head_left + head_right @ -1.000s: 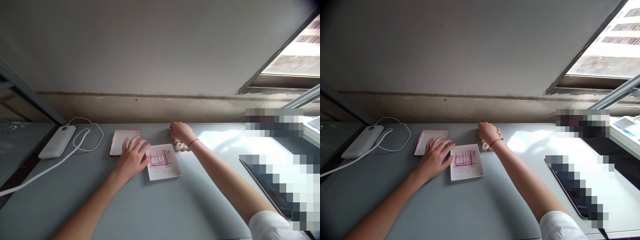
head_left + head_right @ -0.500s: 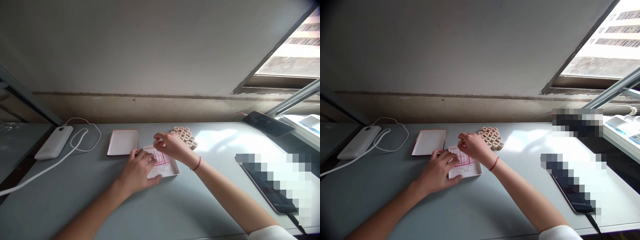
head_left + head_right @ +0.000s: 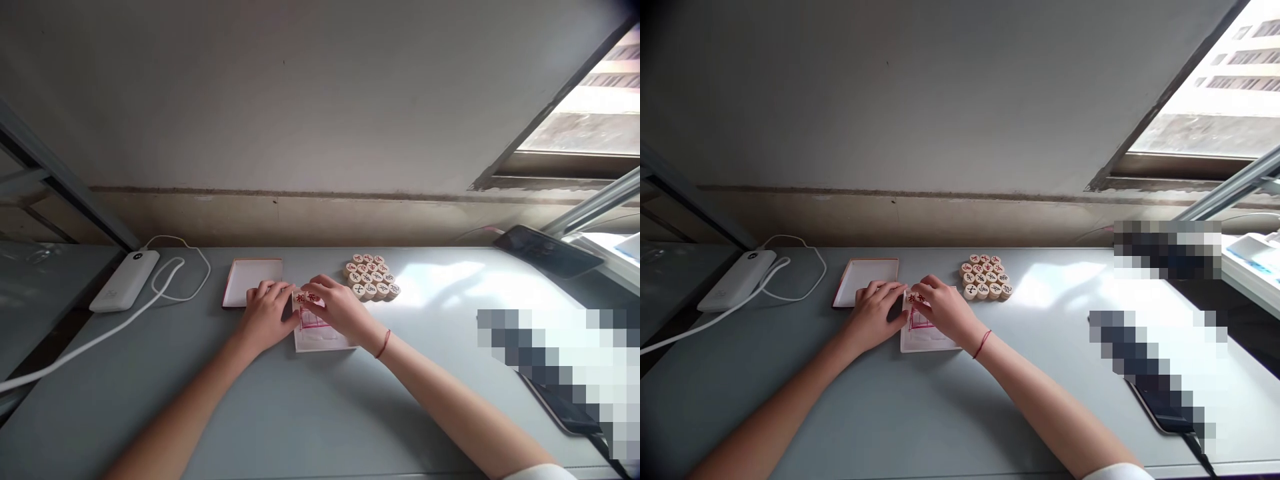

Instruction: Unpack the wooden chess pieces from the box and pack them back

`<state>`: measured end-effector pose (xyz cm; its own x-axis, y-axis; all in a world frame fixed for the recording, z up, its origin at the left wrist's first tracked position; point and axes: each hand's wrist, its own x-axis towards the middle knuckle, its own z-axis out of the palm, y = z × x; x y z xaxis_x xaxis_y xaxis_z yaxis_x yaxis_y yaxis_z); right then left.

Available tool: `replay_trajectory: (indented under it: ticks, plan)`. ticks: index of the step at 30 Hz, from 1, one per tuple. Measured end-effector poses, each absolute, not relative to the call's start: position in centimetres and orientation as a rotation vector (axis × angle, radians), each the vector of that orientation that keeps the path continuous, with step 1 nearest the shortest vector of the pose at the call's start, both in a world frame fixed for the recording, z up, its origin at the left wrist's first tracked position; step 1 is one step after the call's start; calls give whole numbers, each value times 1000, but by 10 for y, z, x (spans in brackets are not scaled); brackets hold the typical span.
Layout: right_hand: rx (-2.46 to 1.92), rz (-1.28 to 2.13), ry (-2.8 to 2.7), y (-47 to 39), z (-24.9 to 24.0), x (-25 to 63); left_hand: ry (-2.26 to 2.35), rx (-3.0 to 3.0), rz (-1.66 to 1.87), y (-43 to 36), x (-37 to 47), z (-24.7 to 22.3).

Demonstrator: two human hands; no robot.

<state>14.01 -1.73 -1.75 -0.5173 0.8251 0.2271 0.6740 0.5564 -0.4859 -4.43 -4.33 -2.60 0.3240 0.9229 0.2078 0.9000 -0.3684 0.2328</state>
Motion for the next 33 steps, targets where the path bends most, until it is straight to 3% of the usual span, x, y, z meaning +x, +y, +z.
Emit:
replay_trajectory:
  ticks: [11, 18, 24, 28, 33]
  plan:
    - [-1296, 441, -2427, -17, -28, 132, 1706, 2451, 486, -39, -38, -24]
    - [-1272, 612, -2352, -2, -14, 151, 1723, 2435, 428, -30, -32, -16]
    - [-1770, 280, -2219, 53, 7, 200, 1812, 2477, 322, -27, -21, -14]
    - [-2045, 366, -2285, 83, 10, 214, 1842, 2504, 316, -29, -18, -15]
    - [-2069, 443, -2364, 97, 8, 215, 1821, 2524, 328, -33, -16, -16]
